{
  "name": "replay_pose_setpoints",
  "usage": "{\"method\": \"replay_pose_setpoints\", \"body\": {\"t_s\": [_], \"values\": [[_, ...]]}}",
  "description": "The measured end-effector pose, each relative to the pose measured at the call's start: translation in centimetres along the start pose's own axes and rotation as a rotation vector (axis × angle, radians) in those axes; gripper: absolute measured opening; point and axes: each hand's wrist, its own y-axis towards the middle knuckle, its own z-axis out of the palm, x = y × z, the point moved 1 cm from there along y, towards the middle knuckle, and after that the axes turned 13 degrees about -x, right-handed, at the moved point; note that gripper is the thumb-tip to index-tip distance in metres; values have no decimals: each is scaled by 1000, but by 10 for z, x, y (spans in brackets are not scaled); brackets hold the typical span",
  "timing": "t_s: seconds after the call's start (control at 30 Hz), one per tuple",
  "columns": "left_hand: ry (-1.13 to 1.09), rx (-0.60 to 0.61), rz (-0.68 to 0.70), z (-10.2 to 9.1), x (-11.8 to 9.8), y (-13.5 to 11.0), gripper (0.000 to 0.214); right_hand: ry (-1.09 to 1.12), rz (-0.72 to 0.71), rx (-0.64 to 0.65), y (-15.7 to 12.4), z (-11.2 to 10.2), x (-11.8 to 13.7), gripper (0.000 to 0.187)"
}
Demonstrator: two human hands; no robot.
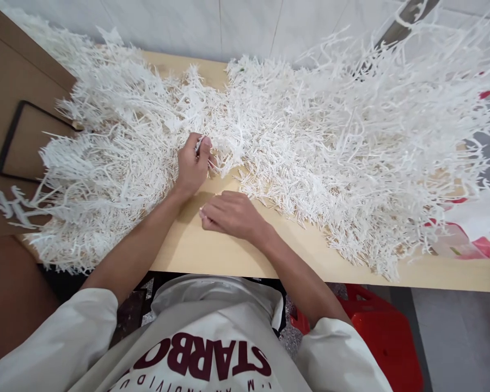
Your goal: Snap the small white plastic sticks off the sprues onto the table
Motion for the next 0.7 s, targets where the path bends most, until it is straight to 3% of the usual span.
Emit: {"method": "replay_pose_setpoints", "body": {"t_s": [0.1, 0.23, 0.3, 0.43, 0.5, 0.57, 0.7], "values": [[-94, 42, -75, 0, -3, 0, 43, -45, 31, -112, -2, 1, -1, 38], [-170, 128, -90, 2, -8, -3, 45, -157, 510, -430, -3, -11, -28, 46], [-199, 133, -91, 2, -8, -4, 43, -94, 693, -448, -3, -15, -38, 45], [-255, 166, -77, 2, -13, -5, 36, 48, 668, -279, -2, -9, -40, 25], [-294, 180, -85, 0, -18, -6, 34, 54, 637, -238, -3, -4, -38, 32], [-330, 169, -109, -1, -23, -7, 32, 32, 638, -247, -4, -1, -36, 39], [-363, 195, -189, -1, -23, -5, 28, -41, 671, -351, -5, -3, -37, 21]]}}
